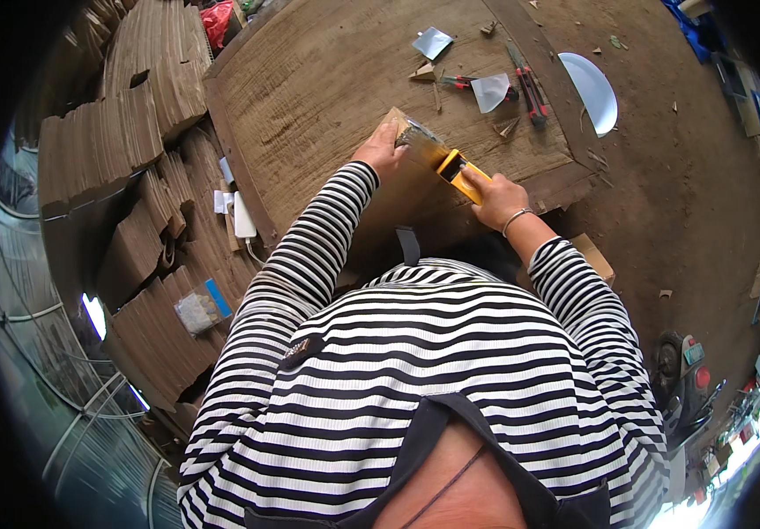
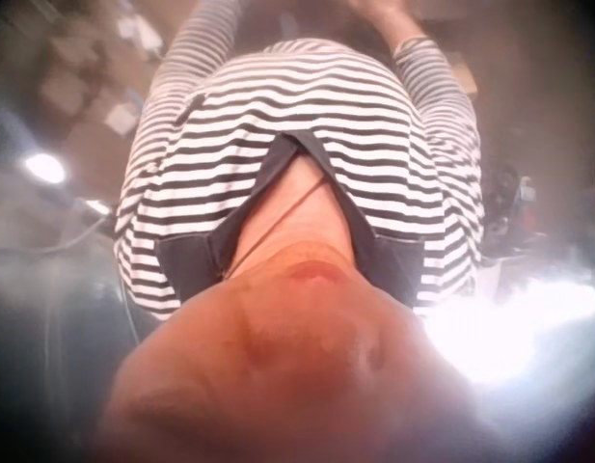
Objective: The person assembles a cardboard box by folding the flaps, applying clear packing tape with a handheld dispenser, and trimming excess tape with a utility knife. The person repeats this process for multiple boxes on a wooden workbench.
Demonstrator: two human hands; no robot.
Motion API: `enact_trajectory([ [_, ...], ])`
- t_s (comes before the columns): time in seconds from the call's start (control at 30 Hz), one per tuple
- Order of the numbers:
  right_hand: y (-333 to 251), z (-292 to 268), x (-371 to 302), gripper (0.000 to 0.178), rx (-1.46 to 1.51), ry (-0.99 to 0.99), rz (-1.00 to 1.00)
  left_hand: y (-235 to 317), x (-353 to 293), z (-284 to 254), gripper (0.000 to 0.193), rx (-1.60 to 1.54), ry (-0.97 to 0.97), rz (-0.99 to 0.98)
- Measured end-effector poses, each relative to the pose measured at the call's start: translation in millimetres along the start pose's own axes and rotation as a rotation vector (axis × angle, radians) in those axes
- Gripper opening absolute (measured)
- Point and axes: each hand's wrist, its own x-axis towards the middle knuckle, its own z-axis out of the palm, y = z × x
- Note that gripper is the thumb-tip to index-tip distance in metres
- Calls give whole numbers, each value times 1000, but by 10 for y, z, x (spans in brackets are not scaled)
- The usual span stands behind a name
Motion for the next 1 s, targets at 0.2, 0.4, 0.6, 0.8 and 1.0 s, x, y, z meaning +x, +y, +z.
enact_trajectory([
  [0.2, -106, -197, 45, 61, -54, -94, 6, 76, 101, 96, 62, 3, 100, -60],
  [0.4, -516, -673, 686, 46, -174, -449, 75, 201, 82, -14, 59, 7, 64, -79],
  [0.6, -76, -321, 605, 57, -28, -313, 239, 105, -10, 6, 64, 18, 144, -60],
  [0.8, -48, 355, 348, 74, 1231, 528, 363, 126, -45, -10, 64, 10, 115, -20],
  [1.0, -128, 276, 369, 70, 861, 580, 350, 21, -130, 110, 65, -34, 189, 25],
])
